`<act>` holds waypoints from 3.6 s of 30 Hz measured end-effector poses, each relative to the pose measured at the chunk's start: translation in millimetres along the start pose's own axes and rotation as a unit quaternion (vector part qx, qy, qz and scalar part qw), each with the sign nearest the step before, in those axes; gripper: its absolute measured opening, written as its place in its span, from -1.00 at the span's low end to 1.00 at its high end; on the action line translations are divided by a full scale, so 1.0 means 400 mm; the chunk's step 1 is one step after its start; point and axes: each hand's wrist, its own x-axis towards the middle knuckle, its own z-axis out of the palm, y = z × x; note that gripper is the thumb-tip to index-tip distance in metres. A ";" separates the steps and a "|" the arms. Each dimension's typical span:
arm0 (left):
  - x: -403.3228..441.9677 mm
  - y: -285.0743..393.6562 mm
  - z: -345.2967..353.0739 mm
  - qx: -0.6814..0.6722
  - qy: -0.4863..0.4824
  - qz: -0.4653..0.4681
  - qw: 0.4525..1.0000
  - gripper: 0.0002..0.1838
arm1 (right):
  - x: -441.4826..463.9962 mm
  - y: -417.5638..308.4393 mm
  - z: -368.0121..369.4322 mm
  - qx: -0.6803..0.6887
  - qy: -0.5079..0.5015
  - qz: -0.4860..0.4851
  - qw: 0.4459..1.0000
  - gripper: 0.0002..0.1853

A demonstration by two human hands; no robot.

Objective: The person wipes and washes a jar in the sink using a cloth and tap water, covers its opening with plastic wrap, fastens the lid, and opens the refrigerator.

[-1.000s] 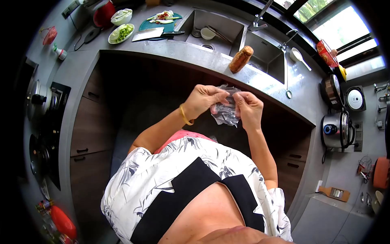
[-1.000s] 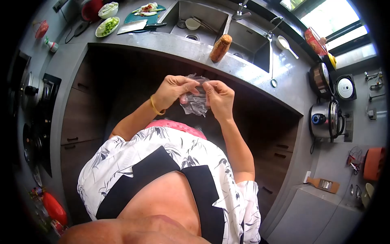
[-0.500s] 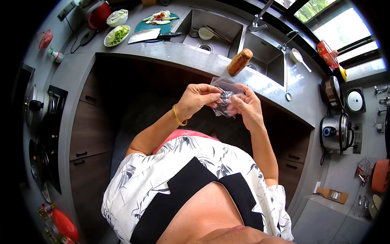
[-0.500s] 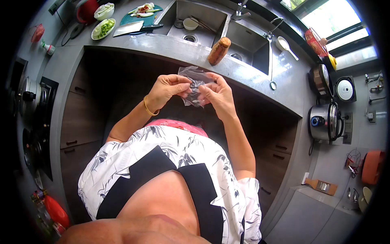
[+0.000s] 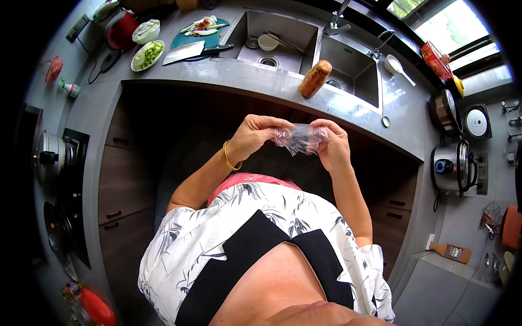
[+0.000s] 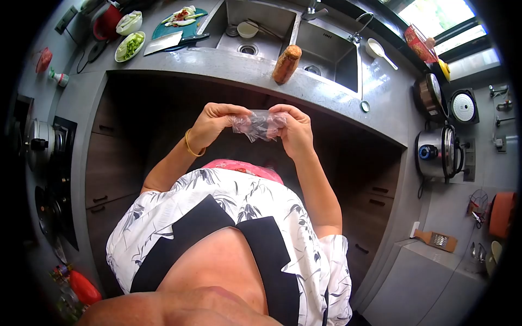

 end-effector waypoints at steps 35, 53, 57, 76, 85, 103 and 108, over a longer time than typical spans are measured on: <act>0.346 -0.120 0.094 0.110 0.083 -0.153 0.979 -0.74 | 0.208 -0.186 -0.354 -0.289 0.043 -0.075 0.953 -0.78; 0.445 -0.362 -0.008 0.475 0.269 0.056 0.836 0.27 | 0.245 -0.085 -0.806 -0.401 0.358 -0.137 0.832 -0.94; 0.488 -0.408 -0.012 0.429 0.284 0.108 0.851 0.26 | 0.278 -0.059 -0.785 -0.571 0.357 -0.186 0.715 -0.91; 0.534 -0.439 -0.059 0.337 0.263 0.118 0.896 0.19 | 0.344 -0.152 -0.637 -0.730 0.204 -0.359 0.544 -0.54; 0.454 -0.373 -0.072 0.430 0.262 0.067 0.861 -0.03 | 0.515 0.027 -0.403 -0.547 -0.129 -0.230 0.794 0.08; 0.241 -0.378 -0.131 0.376 0.490 -0.004 0.786 -0.48 | 0.580 0.169 -0.351 -0.398 -0.116 -0.266 0.871 0.14; 0.200 -0.377 -0.142 0.356 0.538 0.002 0.764 -0.56 | 0.593 0.200 -0.344 -0.298 -0.123 -0.221 0.921 0.06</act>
